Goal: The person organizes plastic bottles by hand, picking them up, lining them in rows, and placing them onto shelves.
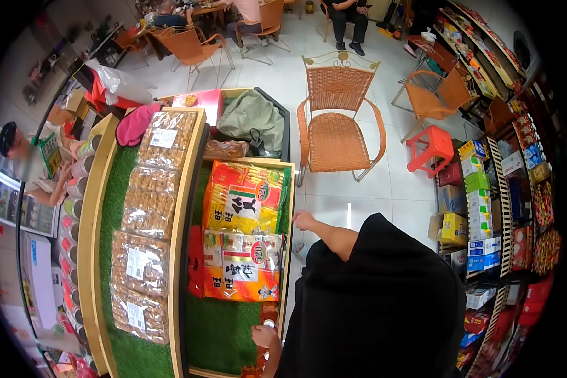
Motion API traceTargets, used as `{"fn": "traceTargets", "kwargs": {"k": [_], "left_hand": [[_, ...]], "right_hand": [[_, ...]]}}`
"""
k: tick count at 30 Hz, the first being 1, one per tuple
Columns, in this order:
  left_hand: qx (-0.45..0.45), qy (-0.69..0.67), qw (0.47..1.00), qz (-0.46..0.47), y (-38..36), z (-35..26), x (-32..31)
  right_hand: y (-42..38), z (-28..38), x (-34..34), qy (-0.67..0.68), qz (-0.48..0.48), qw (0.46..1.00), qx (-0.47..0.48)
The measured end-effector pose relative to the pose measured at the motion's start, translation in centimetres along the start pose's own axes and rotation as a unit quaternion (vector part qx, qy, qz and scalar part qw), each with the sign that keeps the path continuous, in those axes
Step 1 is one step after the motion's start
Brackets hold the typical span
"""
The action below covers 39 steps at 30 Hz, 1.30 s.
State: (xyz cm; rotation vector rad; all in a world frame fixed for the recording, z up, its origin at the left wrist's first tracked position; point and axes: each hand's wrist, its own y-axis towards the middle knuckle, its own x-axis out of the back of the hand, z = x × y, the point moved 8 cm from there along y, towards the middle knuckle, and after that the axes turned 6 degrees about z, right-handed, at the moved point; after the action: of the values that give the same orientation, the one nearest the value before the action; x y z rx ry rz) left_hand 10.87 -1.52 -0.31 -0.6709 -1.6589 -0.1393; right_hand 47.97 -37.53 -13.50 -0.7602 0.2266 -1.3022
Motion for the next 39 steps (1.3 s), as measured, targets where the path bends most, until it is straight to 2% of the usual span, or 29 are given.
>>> {"fn": "traceTargets", "kwargs": {"k": [2,4,5,7,8,9,11,12,14,15,17,19,20,21,22,24,25,27,29,30,31,32,33,34,35,37,38,39], "left_hand": [[-0.01,-0.017,1.0,-0.01,-0.1,0.0,0.1],[-0.01,-0.018,1.0,0.002,-0.4,-0.7,0.6],[-0.012,-0.02,1.0,0.013,-0.5,-1.1,0.9],[-0.001,-0.019,0.999,0.03,-0.6,-1.3,1.0],[-0.004,-0.012,1.0,0.018,-0.4,-1.3,0.7],[-0.006,-0.006,1.0,0.006,-0.3,-1.3,0.8],[0.003,-0.011,1.0,0.004,0.3,-1.2,0.8],[-0.019,-0.002,1.0,0.021,0.5,-1.7,0.9],[-0.043,-0.003,0.998,0.045,0.3,-1.6,0.8],[-0.054,-0.012,0.997,0.053,0.3,-1.6,0.7],[-0.021,-0.045,0.997,0.058,0.7,-1.0,0.4],[-0.035,-0.062,0.995,0.069,0.6,-1.3,1.0],[-0.036,-0.081,0.994,0.071,0.9,-1.0,0.6],[-0.034,-0.106,0.991,0.072,1.0,-0.7,0.1],[-0.017,-0.124,0.989,0.074,1.2,-0.6,-0.3],[-0.044,-0.175,0.982,0.051,0.9,-0.5,0.3],[-0.038,-0.229,0.972,0.042,0.6,-0.1,1.1],[-0.019,-0.292,0.956,-0.021,-0.9,0.8,2.4],[-0.045,-0.333,0.942,0.018,-1.4,0.3,1.4],[-0.103,-0.308,0.945,0.045,-1.2,-0.9,-0.2],[-0.153,-0.293,0.941,0.069,-0.8,-0.9,-1.3],[-0.165,-0.258,0.937,0.167,-1.4,-1.1,-0.3],[-0.144,-0.225,0.94,0.211,-1.4,-1.1,-0.5],[-0.14,-0.197,0.954,0.175,-1.7,-0.8,-0.4],[-0.138,-0.168,0.966,0.14,-1.9,-0.5,-1.0],[-0.124,-0.189,0.964,0.137,-3.6,0.7,-0.2],[-0.109,-0.203,0.963,0.143,-4.0,1.2,0.1],[-0.113,-0.197,0.963,0.148,-5.1,1.5,0.5]], "right_hand": [[-1.0,2.0,-2.6,0.006,0.033,0.999,-0.016],[-2.1,2.6,-4.7,-0.059,0.08,0.995,0.023],[-2.4,1.6,-4.9,-0.06,0.079,0.995,0.022],[-2.7,-0.3,-6.7,-0.145,0.159,0.975,0.056],[-4.2,-0.9,-6.3,-0.149,0.184,0.972,-0.015],[-3.9,-2.4,-5.8,-0.145,0.184,0.972,-0.01],[-3.3,-6.6,-4.9,-0.159,0.193,0.96,-0.126],[-5.0,-4.8,-5.6,-0.169,0.205,0.957,-0.117],[-8.3,0.2,-4.0,-0.161,0.017,0.986,-0.046],[-8.7,1.0,-6.3,-0.188,0.04,0.981,-0.03],[-10.3,2.3,-14.9,-0.156,0.171,0.965,0.122],[-16.1,3.7,-22.9,-0.261,0.318,0.898,0.155],[-19.0,3.7,-26.9,-0.291,0.38,0.825,0.3],[-24.7,5.5,-28.5,-0.351,0.482,0.774,0.211],[-23.9,0.5,-32.3,-0.445,0.489,0.692,0.291],[-28.2,3.2,-31.2,-0.456,0.415,0.742,0.262],[-28.9,3.7,-30.9,-0.49,0.354,0.744,0.285],[-28.5,3.7,-30.1,-0.412,0.359,0.748,0.376],[-27.2,3.8,-29.0,-0.356,0.35,0.771,0.395],[-25.9,2.9,-28.3,-0.28,0.378,0.834,0.29],[-25.3,1.5,-28.5,-0.217,0.397,0.874,0.176],[-24.9,1.3,-28.4,-0.266,0.359,0.842,0.303],[-27.5,3.3,-29.0,-0.308,0.314,0.792,0.424],[-27.1,1.6,-29.0,-0.351,0.342,0.837,0.244],[-28.2,0.9,-29.0,-0.334,0.347,0.86,0.17],[-23.6,-2.2,-29.4,-0.24,0.313,0.87,0.295],[-24.2,-1.7,-29.5,-0.189,0.298,0.844,0.405],[-25.9,-1.4,-28.9,-0.184,0.294,0.848,0.401]]}}
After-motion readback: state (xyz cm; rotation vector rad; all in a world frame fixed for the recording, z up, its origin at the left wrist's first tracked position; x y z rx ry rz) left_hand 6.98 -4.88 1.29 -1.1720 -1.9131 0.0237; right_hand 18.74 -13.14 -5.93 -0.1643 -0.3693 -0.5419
